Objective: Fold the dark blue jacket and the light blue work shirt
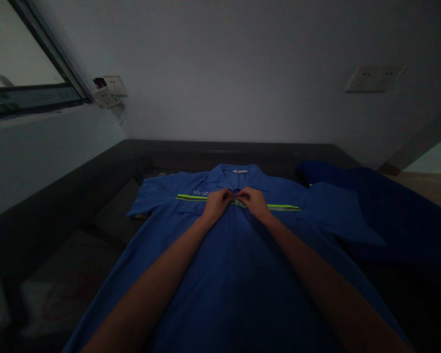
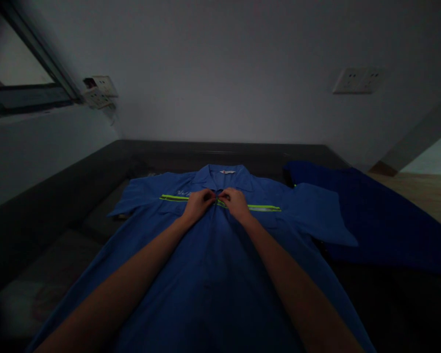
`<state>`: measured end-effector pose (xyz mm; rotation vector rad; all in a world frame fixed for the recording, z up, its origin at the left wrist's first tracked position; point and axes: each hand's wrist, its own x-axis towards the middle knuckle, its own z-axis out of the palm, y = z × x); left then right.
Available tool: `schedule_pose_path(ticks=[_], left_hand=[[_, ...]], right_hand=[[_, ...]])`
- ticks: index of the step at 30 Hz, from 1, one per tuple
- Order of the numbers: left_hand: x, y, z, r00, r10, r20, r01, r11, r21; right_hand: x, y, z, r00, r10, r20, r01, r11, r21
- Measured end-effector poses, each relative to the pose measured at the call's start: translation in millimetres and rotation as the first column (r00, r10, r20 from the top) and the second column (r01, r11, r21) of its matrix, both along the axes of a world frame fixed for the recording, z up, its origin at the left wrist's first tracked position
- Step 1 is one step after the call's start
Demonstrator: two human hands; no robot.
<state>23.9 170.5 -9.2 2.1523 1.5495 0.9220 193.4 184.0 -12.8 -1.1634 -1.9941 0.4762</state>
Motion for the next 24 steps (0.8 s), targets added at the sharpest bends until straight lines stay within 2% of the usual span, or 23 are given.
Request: schedule_pose_path(ticks=[6,12,21,24], left_hand=[[0.0,-3.5,3.6,1.000,-0.014,0.026,0.013,1.000,0.009],[0.3,-4.6,-0.4,0.999,-0.012,0.052,0.011,1.000,0.008],[1.0,-4.8,-0.3,0.999,0.013,0.044,-0.014,0.999,0.032],[2.3,-5.4,-1.3,0.999,0.030,-0.014,-0.029,0.997,0.067]], right_hand=[[-2.5,4.2,-1.2,0.999,0.021,-0.027,-0.022,0.999,-0.035],[-5.0,7.1,-0.5,0.999,0.035,-0.026,-0.037,0.995,-0.097],[-6.2,7.5,-6.0,0.993,0.031,0.117,-0.028,0.999,-0.028],[-6.9,5.4,-6.9,0.984,0.024,0.176,-0.029,0.999,0.022]])
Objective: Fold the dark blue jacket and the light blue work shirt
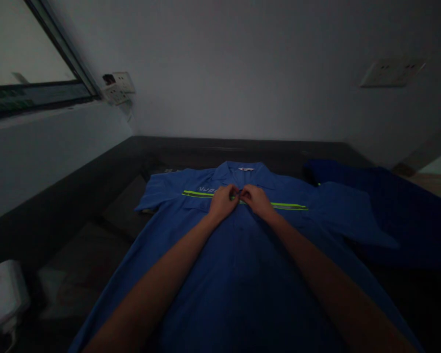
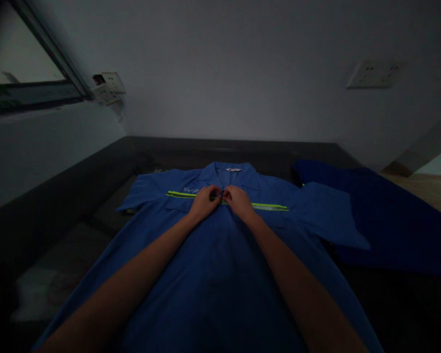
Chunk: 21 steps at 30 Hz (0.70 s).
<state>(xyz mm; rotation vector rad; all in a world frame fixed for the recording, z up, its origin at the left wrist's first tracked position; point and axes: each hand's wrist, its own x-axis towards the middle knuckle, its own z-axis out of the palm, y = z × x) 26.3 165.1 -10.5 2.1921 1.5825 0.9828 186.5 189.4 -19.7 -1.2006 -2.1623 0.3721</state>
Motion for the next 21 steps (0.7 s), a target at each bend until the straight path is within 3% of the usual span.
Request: schedule_pose_path(ticks=[7,12,21], left_hand=[[1.8,-5.6,7.0,0.971,0.166,-0.171,-0.172,0.985,-0.024],[6.9,-10.2,17.4,0.942,0.164,-0.293,-0.195,0.978,-0.079],[7.3,-6.5,22.7,0.958,0.126,-0.259,-0.171,0.972,-0.159]], right_hand=[[0.1,-4.2,1.6,0.997,-0.030,-0.070,0.031,0.999,0.012],[2.7,-1.5,1.7,0.970,-0.014,-0.244,0.001,0.999,-0.054],[5.2,-0.2,4.4,0.924,-0.052,-0.379,-0.009,0.988,-0.156]])
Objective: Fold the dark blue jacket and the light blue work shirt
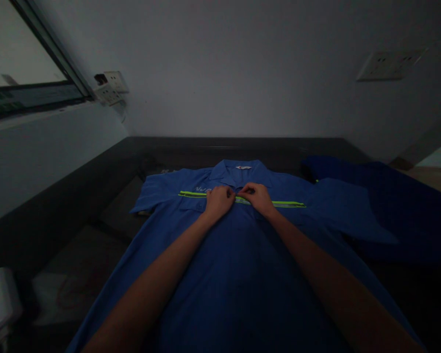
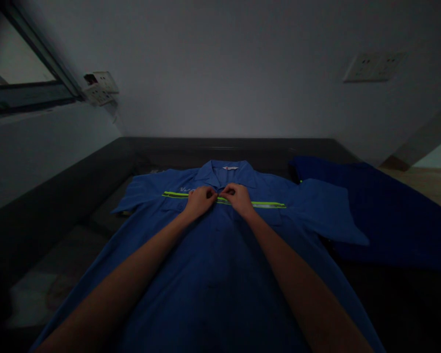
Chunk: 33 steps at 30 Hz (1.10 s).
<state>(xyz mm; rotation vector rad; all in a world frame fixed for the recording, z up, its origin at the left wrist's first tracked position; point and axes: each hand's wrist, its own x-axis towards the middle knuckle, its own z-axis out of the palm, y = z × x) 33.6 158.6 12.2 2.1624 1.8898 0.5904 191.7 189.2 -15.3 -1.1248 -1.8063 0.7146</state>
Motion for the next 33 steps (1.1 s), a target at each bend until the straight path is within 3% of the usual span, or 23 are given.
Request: schedule_pose_path(ticks=[7,16,33], left_hand=[[3.8,-8.8,5.1,0.987,-0.059,-0.150,0.076,0.990,0.116],[2.0,5.2,-7.7,0.977,0.022,0.211,-0.010,0.998,-0.057],[2.4,6.3,-13.0,0.984,-0.002,0.180,0.009,0.999,-0.036]], right_hand=[[-0.6,7.3,-4.3,0.997,-0.032,-0.069,0.024,0.994,-0.109],[-1.1,8.8,-6.3,0.989,-0.061,-0.136,0.044,0.991,-0.124],[-2.5,11.2,-6.3,0.987,-0.070,-0.142,0.042,0.982,-0.187]])
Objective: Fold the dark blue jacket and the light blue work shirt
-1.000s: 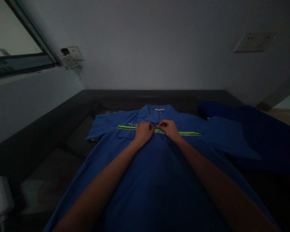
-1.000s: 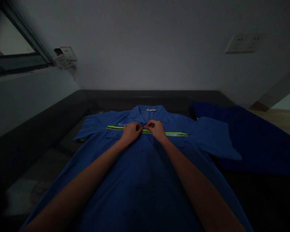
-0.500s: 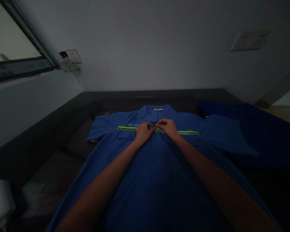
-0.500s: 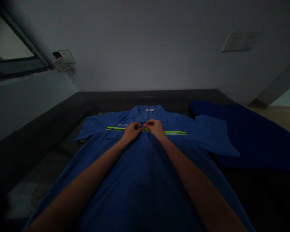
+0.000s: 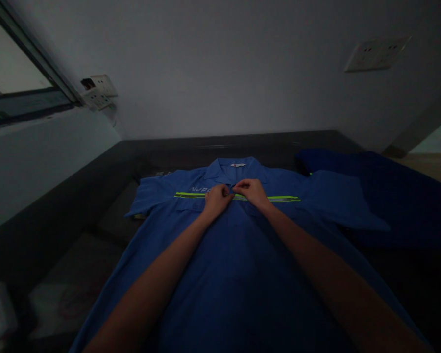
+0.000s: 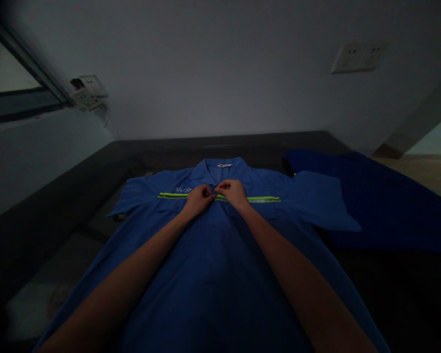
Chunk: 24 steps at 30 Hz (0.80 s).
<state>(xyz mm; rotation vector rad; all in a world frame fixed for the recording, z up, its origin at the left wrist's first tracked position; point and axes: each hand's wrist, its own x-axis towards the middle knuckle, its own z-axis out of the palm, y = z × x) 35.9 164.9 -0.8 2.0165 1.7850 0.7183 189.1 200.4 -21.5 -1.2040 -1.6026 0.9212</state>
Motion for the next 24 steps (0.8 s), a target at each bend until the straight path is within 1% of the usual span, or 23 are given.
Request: schedule_pose_path(ticks=[8,14,16,20,24], left_hand=[[1.9,-1.2,3.1,1.000,0.018,-0.008,-0.018,1.000,-0.010],[0.9,1.7,9.3,1.000,0.026,0.018,-0.024,0.991,-0.129],[1.2,1.1,8.4,0.999,0.034,0.013,-0.032,0.993,-0.113],[3.0,-1.4,3.9,0.999,0.048,-0.019,-0.049,0.998,-0.039],[3.5,-1.0,2.8,0.998,0.058,-0.022,-0.059,0.997,-0.052]], right_hand=[[2.1,-0.2,3.3,0.998,0.056,0.001,-0.056,0.998,-0.016],[2.8,0.4,1.9,0.999,0.046,0.026,-0.046,0.999,0.001],[3.2,0.2,1.9,0.998,0.056,0.036,-0.056,0.998,0.010],[4.3,-1.2,3.3,0.996,0.064,0.068,-0.066,0.997,0.030],[4.1,-3.1,4.2,0.995,0.068,0.067,-0.071,0.997,0.039]])
